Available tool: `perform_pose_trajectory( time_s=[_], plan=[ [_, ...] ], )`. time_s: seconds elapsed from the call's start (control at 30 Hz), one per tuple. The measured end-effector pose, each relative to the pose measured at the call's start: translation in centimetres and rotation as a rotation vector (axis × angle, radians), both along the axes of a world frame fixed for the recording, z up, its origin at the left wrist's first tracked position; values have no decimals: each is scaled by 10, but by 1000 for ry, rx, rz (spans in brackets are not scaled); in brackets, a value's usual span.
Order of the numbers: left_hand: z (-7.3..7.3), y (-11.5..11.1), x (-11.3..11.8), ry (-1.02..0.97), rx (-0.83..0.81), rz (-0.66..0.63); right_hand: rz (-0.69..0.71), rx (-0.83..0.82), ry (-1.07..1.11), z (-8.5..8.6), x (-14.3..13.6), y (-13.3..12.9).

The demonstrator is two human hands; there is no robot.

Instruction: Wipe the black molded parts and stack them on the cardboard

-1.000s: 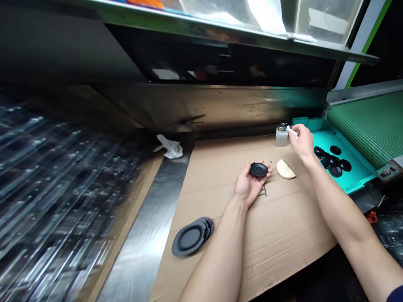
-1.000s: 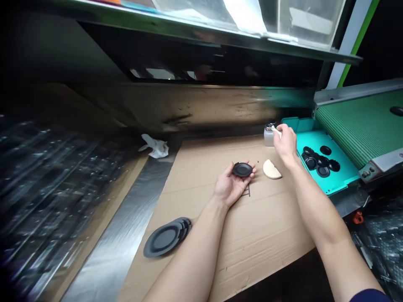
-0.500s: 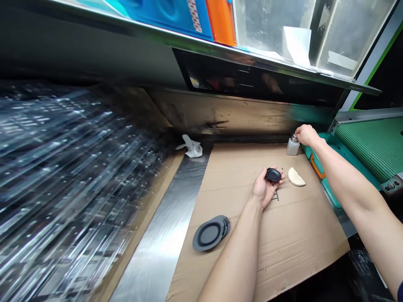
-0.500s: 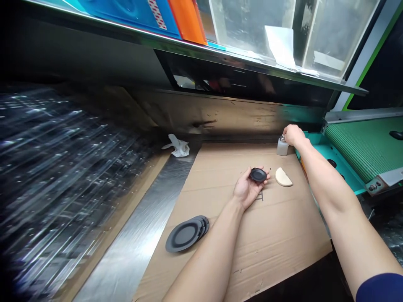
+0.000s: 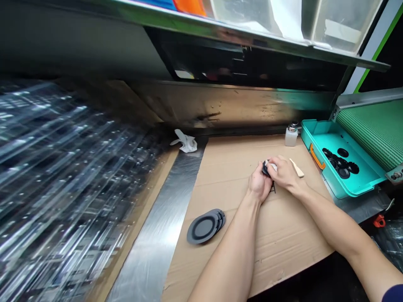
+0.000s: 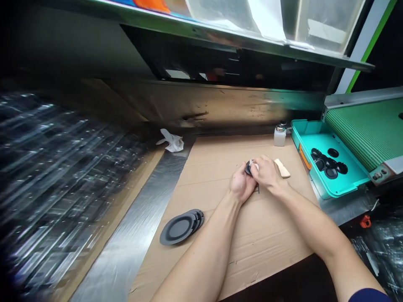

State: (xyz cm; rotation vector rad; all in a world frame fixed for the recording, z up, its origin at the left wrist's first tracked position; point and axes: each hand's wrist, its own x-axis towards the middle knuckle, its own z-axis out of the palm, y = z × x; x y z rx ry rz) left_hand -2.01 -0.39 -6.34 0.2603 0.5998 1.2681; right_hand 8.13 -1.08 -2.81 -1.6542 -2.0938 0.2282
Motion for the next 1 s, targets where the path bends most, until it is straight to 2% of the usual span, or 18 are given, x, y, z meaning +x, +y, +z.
perform_pose_trajectory(
  time_s=[0.07, 0.17, 0.47, 1.0],
  plan=[
    [-5, 0, 3, 23, 28, 22, -33, -12, -16, -2, -3, 2],
    [-9, -1, 6, 56, 44, 26, 12, -35, -15, 1, -2, 4],
    [0, -7, 7, 49, 8, 48, 38, -39, 8, -7, -2, 5],
    [-6, -4, 9, 65, -1, 60, 58, 5, 4, -12, 1, 11]
  ],
)
